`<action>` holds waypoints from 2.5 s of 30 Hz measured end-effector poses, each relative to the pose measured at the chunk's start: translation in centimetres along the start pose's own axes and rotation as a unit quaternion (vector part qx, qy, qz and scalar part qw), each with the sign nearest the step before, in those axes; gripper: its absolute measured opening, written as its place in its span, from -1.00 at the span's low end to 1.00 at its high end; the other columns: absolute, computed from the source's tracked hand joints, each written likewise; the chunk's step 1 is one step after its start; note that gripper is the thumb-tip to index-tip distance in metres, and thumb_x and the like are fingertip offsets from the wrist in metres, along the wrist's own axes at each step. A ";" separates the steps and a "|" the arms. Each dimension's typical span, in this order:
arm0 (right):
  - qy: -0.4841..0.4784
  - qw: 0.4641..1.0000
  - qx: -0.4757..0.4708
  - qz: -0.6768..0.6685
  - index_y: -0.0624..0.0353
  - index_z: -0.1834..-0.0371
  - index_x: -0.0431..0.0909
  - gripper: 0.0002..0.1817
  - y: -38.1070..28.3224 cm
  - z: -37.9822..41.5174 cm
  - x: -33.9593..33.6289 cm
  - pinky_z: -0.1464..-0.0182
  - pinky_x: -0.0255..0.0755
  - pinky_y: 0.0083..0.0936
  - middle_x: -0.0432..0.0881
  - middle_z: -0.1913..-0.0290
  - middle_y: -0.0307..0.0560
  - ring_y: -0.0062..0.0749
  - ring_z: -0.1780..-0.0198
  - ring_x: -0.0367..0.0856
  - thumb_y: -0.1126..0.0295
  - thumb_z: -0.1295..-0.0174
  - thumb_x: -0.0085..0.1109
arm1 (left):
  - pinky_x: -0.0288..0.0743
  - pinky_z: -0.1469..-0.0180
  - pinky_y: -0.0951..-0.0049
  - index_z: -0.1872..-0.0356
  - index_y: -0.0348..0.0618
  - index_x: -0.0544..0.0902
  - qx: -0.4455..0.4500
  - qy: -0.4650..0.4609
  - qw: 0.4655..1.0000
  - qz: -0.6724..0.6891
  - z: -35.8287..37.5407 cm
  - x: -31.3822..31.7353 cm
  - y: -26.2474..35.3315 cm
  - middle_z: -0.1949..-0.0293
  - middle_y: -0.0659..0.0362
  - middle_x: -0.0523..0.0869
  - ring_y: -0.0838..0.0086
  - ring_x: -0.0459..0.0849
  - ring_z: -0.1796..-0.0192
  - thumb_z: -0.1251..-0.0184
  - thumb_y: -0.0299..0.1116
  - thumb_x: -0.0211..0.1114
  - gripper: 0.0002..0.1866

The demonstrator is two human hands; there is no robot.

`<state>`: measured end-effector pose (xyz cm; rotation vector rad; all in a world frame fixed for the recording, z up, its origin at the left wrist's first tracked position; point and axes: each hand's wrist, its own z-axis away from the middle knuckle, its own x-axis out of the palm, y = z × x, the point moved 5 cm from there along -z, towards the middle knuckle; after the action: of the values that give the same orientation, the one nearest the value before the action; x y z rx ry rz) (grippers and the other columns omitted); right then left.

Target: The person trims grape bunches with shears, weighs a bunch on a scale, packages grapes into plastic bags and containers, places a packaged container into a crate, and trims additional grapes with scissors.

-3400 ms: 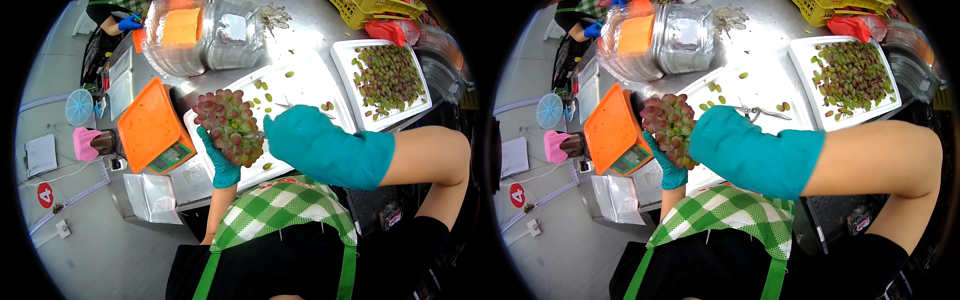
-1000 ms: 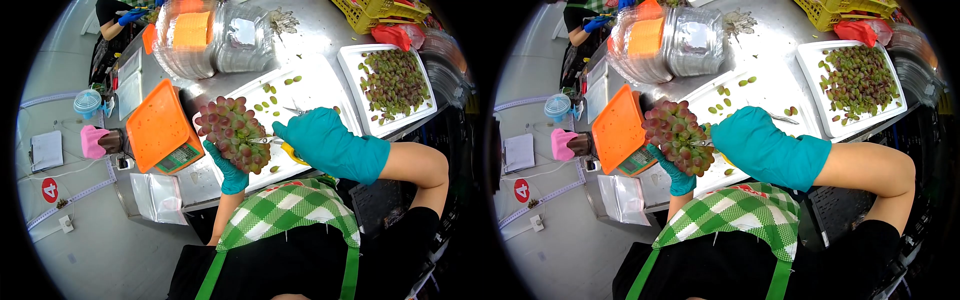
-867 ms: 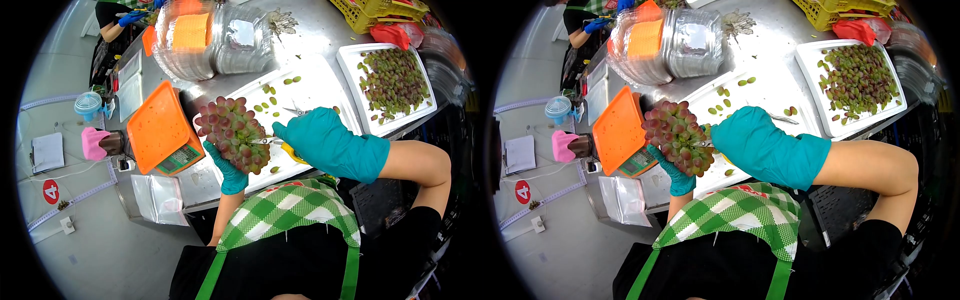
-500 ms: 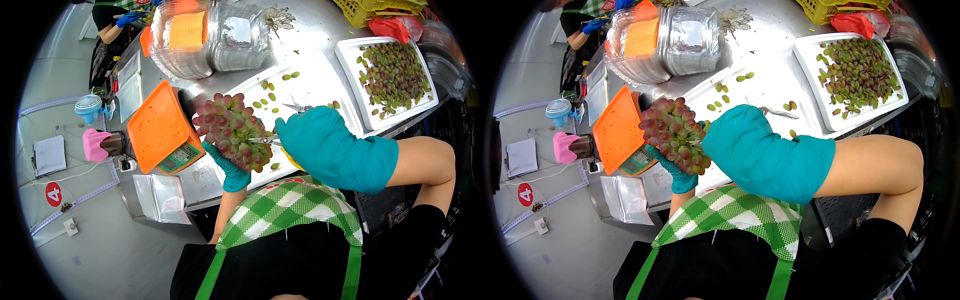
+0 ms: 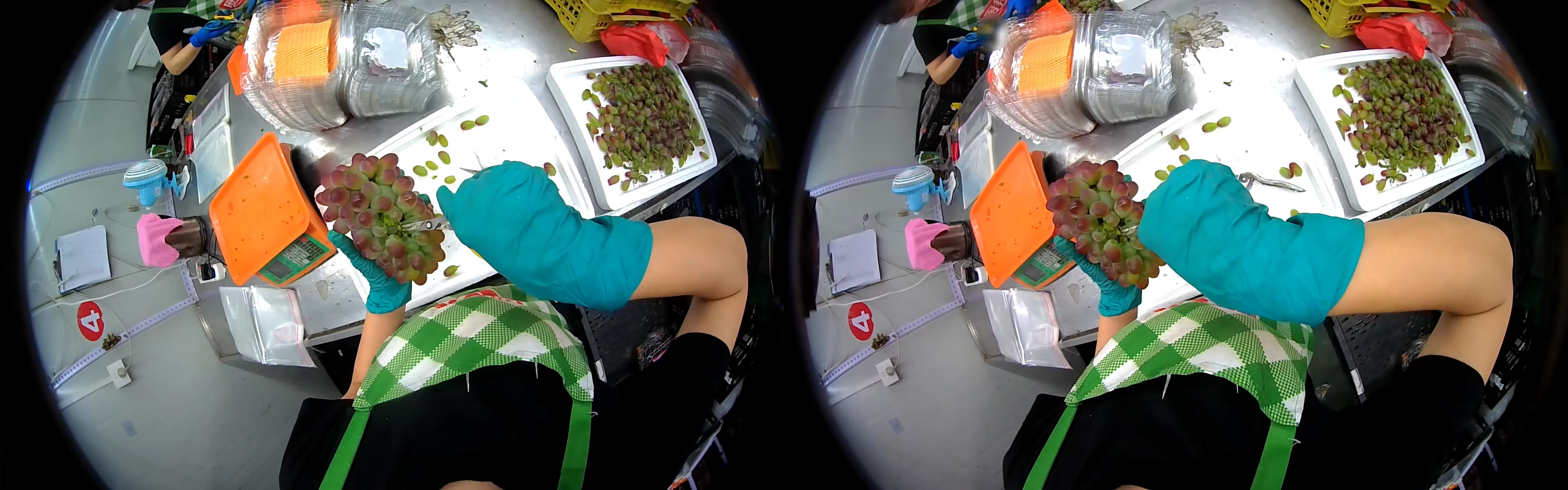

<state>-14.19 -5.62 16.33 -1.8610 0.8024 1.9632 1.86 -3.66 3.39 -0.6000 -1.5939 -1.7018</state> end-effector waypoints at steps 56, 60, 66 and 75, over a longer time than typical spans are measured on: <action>-0.246 0.833 0.136 -0.477 0.08 0.15 0.50 -0.45 1.2 1.4 4.9 0.22 0.42 -0.30 0.57 0.30 -0.02 -0.12 0.24 0.55 -0.14 0.02 0.08 | 0.12 -0.27 0.19 -0.25 0.09 0.08 0.081 0.021 0.993 -0.079 0.5 0.7 0.1 -0.23 0.19 0.18 0.27 0.19 -0.26 -0.14 0.32 -0.23 -0.26; -0.270 0.820 0.135 -0.486 0.08 0.12 0.49 -0.43 1.2 1.4 4.4 0.18 0.41 -0.31 0.57 0.27 -0.05 -0.13 0.21 0.54 -0.15 0.02 0.07 | 0.11 -0.27 0.19 -0.26 0.09 0.07 0.070 0.009 0.996 -0.055 0.5 0.0 -0.1 -0.24 0.20 0.17 0.28 0.19 -0.26 -0.14 0.33 -0.25 -0.26; -0.259 0.817 0.148 -0.494 0.12 0.21 0.49 -0.48 0.8 1.1 4.8 0.22 0.40 -0.30 0.56 0.31 -0.01 -0.12 0.26 0.54 -0.13 0.00 0.06 | 0.11 -0.27 0.19 -0.27 0.11 0.05 0.084 0.010 0.993 -0.078 0.5 1.1 0.1 -0.24 0.20 0.16 0.26 0.19 -0.26 -0.12 0.35 -0.25 -0.24; -0.219 0.848 0.144 -0.461 0.08 0.02 0.44 -0.43 0.0 0.7 4.7 0.36 0.42 -0.38 0.59 0.41 -0.01 -0.16 0.42 0.56 -0.08 -0.01 0.11 | 0.11 -0.27 0.18 -0.27 0.14 0.03 0.104 0.011 0.985 -0.134 0.8 1.7 0.3 -0.24 0.19 0.15 0.26 0.18 -0.26 -0.09 0.36 -0.19 -0.22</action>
<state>-15.26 -5.89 11.72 -1.1741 0.0046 1.4123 0.86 -3.19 4.95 -0.2698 -1.8748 -1.6931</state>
